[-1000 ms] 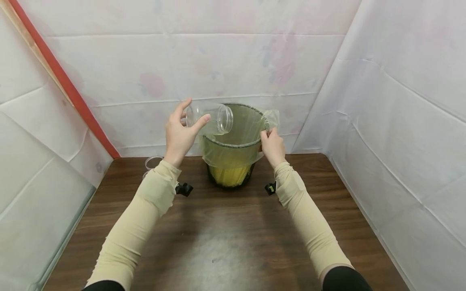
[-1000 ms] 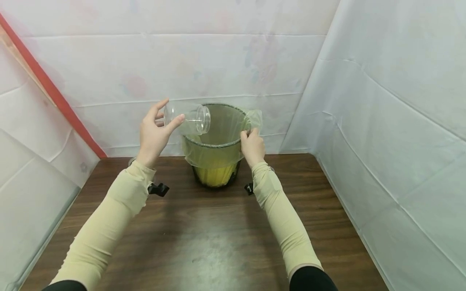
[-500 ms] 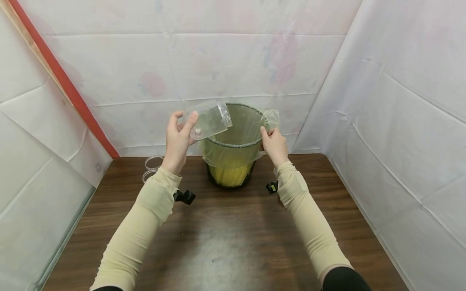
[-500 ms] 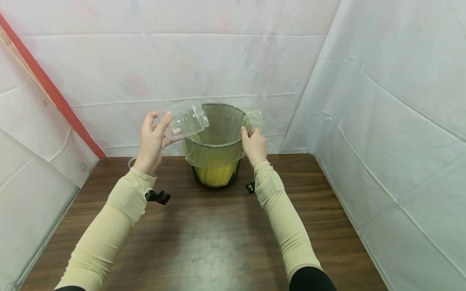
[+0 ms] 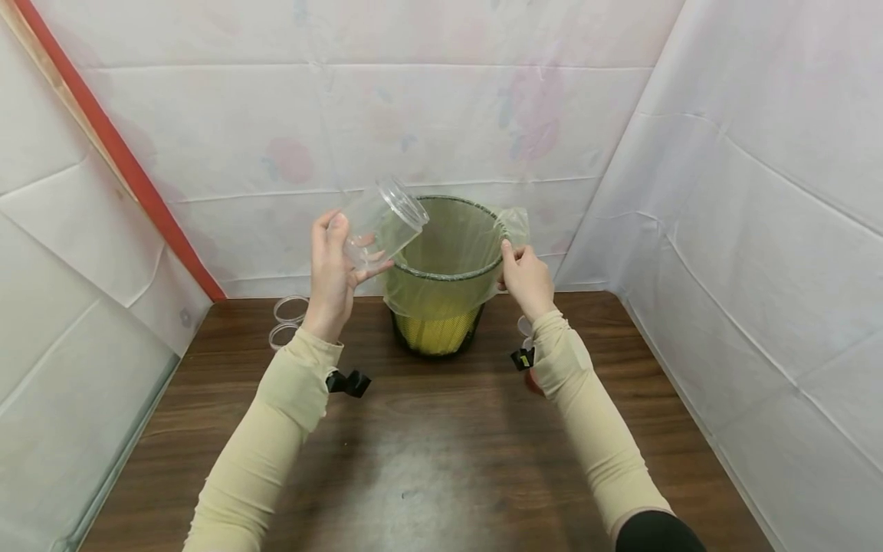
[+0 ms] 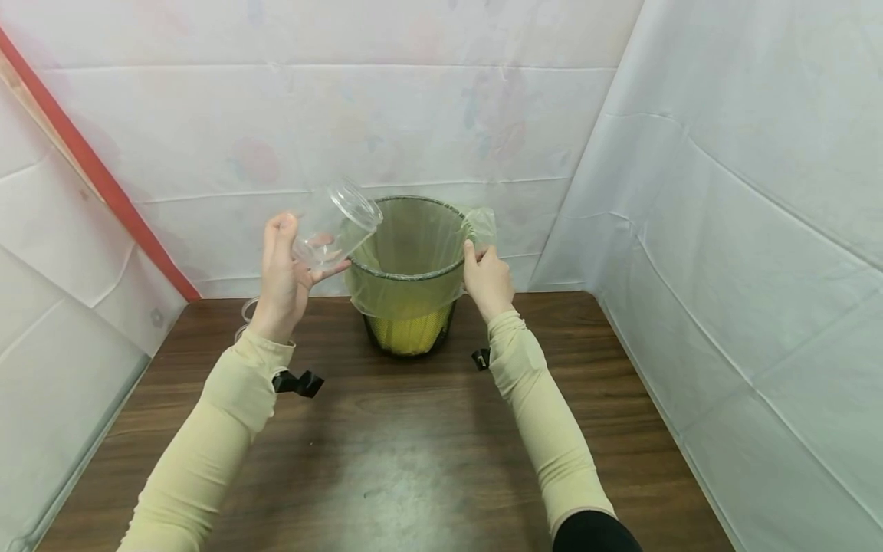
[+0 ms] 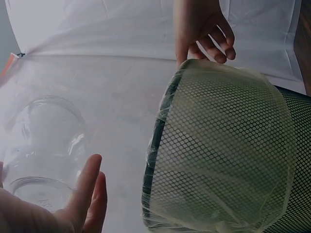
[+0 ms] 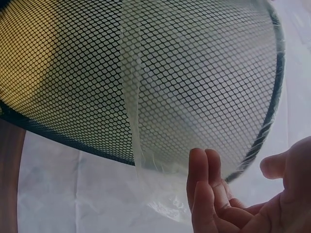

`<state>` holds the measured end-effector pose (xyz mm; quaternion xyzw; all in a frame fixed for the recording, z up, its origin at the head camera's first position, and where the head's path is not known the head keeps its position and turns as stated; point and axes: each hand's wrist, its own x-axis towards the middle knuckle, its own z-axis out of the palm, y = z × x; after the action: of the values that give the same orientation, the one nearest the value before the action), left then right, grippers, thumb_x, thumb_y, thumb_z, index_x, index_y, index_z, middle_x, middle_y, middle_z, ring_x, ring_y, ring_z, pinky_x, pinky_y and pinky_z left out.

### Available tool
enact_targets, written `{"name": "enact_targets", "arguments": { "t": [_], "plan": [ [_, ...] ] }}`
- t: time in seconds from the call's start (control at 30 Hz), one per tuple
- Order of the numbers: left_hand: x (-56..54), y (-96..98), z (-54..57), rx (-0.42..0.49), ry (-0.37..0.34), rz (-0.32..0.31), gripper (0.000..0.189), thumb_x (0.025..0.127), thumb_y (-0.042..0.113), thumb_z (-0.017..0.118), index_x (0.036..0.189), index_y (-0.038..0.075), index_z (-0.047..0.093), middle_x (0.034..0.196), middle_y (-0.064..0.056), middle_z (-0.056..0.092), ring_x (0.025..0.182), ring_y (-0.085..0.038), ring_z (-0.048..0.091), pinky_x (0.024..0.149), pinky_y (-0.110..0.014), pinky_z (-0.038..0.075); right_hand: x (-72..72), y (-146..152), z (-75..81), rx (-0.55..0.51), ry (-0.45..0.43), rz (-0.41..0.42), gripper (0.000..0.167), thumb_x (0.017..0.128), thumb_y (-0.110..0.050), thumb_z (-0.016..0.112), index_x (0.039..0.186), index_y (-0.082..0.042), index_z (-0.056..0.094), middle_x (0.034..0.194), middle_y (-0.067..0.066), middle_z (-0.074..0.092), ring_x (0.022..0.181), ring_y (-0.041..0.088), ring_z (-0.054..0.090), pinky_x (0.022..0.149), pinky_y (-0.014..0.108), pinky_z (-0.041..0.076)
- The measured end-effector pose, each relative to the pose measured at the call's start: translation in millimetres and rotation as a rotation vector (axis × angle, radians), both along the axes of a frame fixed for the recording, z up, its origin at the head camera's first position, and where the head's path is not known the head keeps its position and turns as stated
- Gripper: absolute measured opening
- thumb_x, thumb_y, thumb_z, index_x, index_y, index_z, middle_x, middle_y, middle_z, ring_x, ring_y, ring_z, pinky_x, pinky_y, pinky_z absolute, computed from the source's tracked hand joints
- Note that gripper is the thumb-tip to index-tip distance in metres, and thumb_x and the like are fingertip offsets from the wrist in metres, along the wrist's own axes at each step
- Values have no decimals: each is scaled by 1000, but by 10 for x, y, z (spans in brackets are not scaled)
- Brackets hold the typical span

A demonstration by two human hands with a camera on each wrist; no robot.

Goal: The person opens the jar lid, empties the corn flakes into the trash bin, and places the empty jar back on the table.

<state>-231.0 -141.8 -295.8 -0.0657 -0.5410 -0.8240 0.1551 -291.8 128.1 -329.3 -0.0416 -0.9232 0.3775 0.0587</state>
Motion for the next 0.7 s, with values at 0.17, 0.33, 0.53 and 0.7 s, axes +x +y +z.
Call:
{"name": "enact_targets", "arguments": {
  "t": [0.17,0.33,0.53,0.7],
  "plan": [
    [13,-5,-31,2,26,-26,46,97,42,45,131,13,36,135,-17,39,117,-47,48,75,-47,56,40,28,2,3,1,-5,57,95,-63,24,113,-16,52,86,6,71,72,19,69,81,45,46],
    [43,6,-74,42,71,-41,53,96,46,45,134,11,34,128,-18,41,108,-42,53,75,-45,57,81,48,7,17,17,-10,57,95,-63,24,111,-17,53,82,4,72,71,19,68,81,46,46],
    [51,26,-130,117,169,-78,68,90,49,57,138,7,30,124,-20,43,98,-37,58,73,-45,57,137,75,8,45,36,-20,58,95,-65,22,105,-17,55,82,1,72,72,18,67,79,45,46],
    [71,37,-170,158,221,-104,75,81,45,71,133,10,32,126,-27,41,94,-36,64,74,-54,53,195,118,-10,52,43,-21,61,95,-65,21,103,-17,58,79,-2,70,72,18,65,75,43,46]
  ]
}}
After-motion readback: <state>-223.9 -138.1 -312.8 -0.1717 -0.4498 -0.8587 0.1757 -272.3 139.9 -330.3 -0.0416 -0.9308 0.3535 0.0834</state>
